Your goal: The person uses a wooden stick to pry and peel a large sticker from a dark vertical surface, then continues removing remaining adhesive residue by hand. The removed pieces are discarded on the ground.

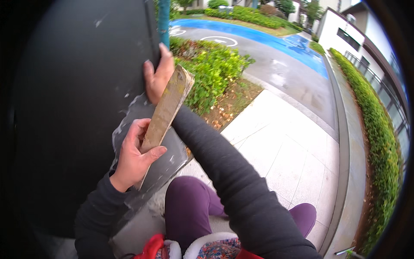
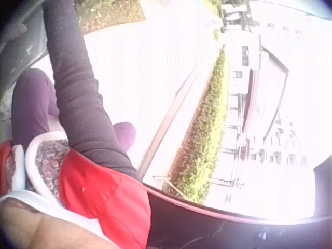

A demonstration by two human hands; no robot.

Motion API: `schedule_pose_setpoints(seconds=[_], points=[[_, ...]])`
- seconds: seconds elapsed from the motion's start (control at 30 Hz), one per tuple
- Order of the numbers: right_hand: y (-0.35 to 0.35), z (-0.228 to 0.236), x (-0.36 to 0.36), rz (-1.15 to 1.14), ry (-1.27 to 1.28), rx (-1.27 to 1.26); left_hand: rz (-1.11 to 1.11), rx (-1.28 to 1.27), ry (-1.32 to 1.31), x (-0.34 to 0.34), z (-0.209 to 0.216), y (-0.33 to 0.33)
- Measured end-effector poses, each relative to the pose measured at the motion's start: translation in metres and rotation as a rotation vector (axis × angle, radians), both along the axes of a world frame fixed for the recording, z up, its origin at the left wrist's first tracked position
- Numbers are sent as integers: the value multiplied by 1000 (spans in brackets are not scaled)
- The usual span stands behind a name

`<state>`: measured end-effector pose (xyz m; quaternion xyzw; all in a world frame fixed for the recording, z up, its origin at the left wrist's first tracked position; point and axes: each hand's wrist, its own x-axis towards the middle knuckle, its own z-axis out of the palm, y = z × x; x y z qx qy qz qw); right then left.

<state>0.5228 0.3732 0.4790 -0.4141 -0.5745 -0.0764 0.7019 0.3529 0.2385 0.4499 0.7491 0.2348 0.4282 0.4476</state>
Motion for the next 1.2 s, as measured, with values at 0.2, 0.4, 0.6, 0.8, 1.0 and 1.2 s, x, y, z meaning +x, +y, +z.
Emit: schedule_pose_setpoints(seconds=[0.2,0.4,0.6,0.8,1.0,1.2], points=[[12,-44,51,74,-170,-80,-32,56,195,54,-3,41],[-47,-148,85,89,43,-399,4,116,132,30,-34,68],[-165,-350,168,-211,260,-1036,55,77,191,26,-23,73],[-188,-478,263,-323,86,-1373,110,-144,289,4,-2,51],[-129,-513,269,-358,-215,-1498,213,-72,496,-5,-3,51],[-80,-541,255,-367,-280,-1530,208,192,602,-18,21,50]])
